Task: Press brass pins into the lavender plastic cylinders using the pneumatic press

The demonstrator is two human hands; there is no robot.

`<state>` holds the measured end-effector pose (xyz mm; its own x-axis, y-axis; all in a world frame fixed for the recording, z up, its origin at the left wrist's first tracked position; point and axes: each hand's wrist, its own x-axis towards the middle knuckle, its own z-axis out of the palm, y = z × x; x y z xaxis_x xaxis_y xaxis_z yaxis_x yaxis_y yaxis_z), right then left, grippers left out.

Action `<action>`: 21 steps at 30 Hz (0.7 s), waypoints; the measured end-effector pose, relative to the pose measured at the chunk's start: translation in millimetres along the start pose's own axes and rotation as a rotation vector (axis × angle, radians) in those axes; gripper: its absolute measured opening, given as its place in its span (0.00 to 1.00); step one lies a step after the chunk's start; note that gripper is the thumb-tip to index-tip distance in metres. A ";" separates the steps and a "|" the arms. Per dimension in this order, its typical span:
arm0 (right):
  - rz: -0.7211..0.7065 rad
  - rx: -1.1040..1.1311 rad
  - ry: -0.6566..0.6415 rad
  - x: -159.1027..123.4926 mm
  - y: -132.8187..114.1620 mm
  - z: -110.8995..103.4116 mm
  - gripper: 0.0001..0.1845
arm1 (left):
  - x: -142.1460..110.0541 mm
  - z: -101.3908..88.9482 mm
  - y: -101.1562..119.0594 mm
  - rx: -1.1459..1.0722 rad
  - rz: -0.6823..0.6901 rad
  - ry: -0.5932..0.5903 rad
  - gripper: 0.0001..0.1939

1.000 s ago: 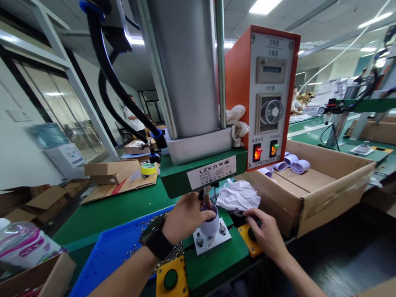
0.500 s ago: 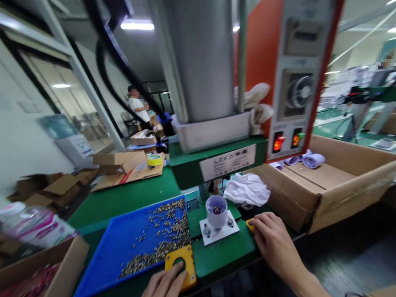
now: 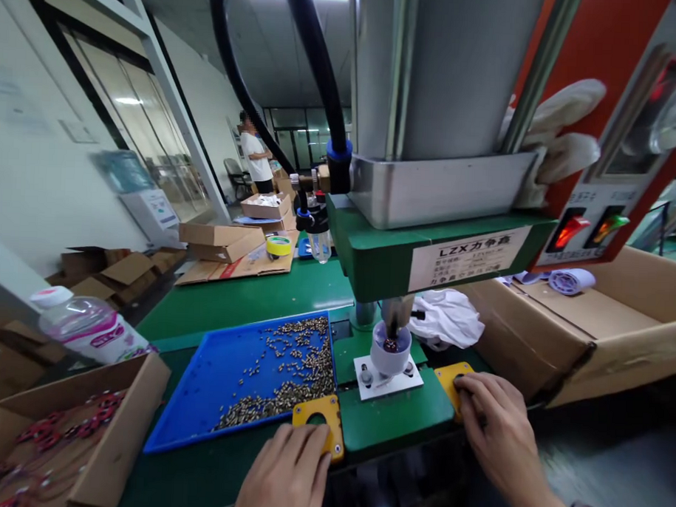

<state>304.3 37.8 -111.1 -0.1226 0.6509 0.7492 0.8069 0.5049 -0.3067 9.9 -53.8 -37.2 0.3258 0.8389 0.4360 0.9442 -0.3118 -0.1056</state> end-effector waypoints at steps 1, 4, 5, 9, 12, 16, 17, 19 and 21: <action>0.003 0.003 0.004 0.1 -0.4 1.2 0.07 | 6.6 -1.8 -4.0 -0.020 -0.049 -0.046 0.13; 0.016 0.001 -0.001 -2.6 -2.0 5.6 0.08 | 36.1 -5.7 -22.4 -0.016 -0.284 -0.239 0.14; 0.020 -0.002 -0.004 -4.0 -2.7 7.3 0.09 | 47.4 -5.2 -29.4 0.015 -0.340 -0.327 0.14; 0.055 -0.032 -0.004 -8.1 -5.5 14.5 0.13 | 83.6 6.9 -48.3 0.104 -0.360 -0.622 0.13; 0.089 -0.050 0.003 -8.3 -7.0 19.1 0.16 | 97.9 18.5 -48.4 0.086 -0.325 -0.660 0.10; 0.111 -0.048 -0.001 -7.9 -5.8 24.2 0.17 | 105.4 26.9 -41.1 0.048 -0.290 -0.660 0.11; 0.112 -0.048 -0.002 -7.8 -4.9 25.0 0.18 | 105.5 28.1 -39.8 0.040 -0.287 -0.653 0.11; 0.114 -0.051 -0.008 -7.1 -3.0 25.1 0.18 | 103.9 30.3 -38.2 0.032 -0.291 -0.634 0.14; 0.123 -0.044 -0.016 -4.3 -3.5 22.1 0.18 | 100.6 32.6 -37.9 0.032 -0.309 -0.609 0.17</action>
<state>289.3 45.8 -126.2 -0.0302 0.7156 0.6979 0.8411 0.3954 -0.3691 8.5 57.0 -18.5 0.0007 0.9916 -0.1292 0.9960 -0.0122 -0.0881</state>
